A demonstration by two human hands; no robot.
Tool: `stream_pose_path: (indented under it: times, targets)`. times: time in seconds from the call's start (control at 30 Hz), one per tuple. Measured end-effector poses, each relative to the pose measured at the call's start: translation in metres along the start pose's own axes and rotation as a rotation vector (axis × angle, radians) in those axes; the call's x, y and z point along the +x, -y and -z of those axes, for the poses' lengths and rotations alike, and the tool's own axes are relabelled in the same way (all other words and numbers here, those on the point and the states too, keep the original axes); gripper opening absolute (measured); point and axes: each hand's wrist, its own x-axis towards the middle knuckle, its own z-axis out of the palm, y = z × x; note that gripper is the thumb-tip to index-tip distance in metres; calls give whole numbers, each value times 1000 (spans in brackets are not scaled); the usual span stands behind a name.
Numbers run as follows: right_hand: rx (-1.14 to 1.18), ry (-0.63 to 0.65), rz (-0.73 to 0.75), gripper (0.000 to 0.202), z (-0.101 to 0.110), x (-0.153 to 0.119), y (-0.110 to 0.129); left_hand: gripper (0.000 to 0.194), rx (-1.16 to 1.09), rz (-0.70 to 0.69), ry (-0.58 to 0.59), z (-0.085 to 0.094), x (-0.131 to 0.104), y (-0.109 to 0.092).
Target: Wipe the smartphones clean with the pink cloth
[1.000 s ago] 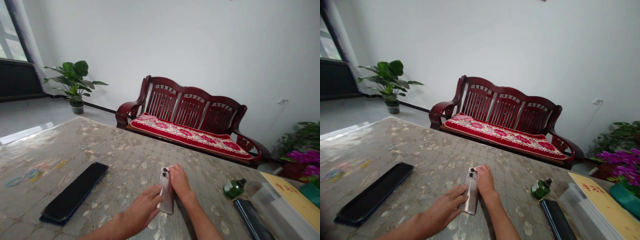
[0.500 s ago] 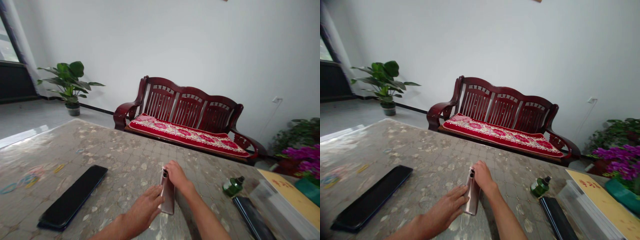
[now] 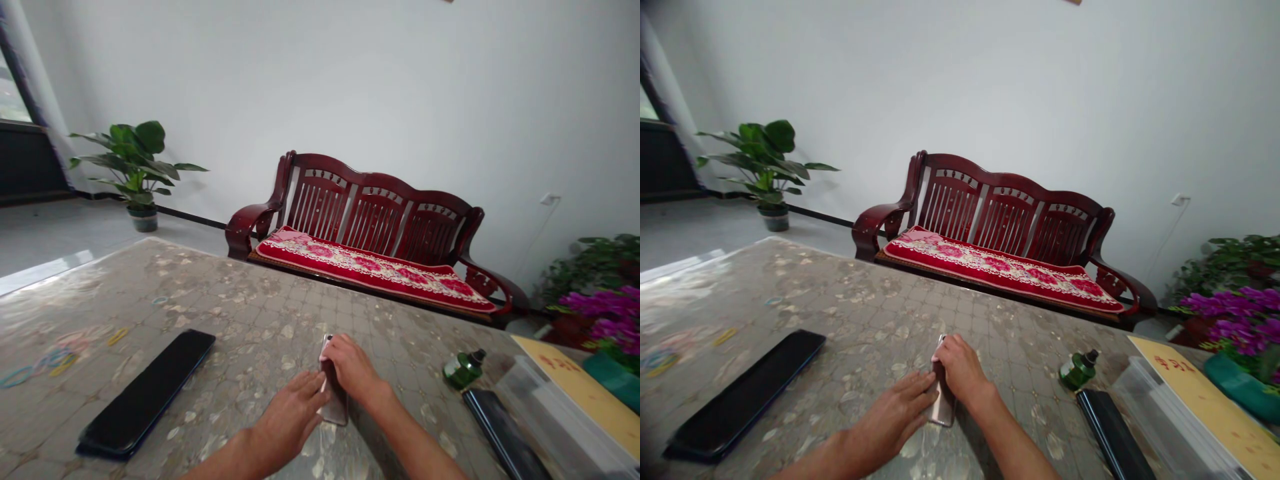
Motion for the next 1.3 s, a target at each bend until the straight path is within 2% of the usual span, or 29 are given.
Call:
stream_pose_path:
  times: [0.13, 0.43, 0.63, 0.83, 1.1, 1.3]
  targets:
    - [20, -62, -100, 26, -2, 1, -4, 37, 10, 5, -16, -2, -1, 0]
    - [79, -149, -199, 31, -18, 0, -8, 39, 47, 24, 41, 1, 1, -2]
    - [53, -89, -226, 31, -13, 11, -10, 39, 76, 28, 65, -1, 0, -1]
    - [-5, -73, -336, 30, -11, 9, -15, 38, 83, 16, 31, -6, -2, 3]
    - [21, -137, -222, 27, -15, -21, 1, 35, 25, 1, -12, -6, -3, 3]
    - [24, -145, -257, 28, -14, -15, -6, 28, 14, -34, -21, -1, -1, 2]
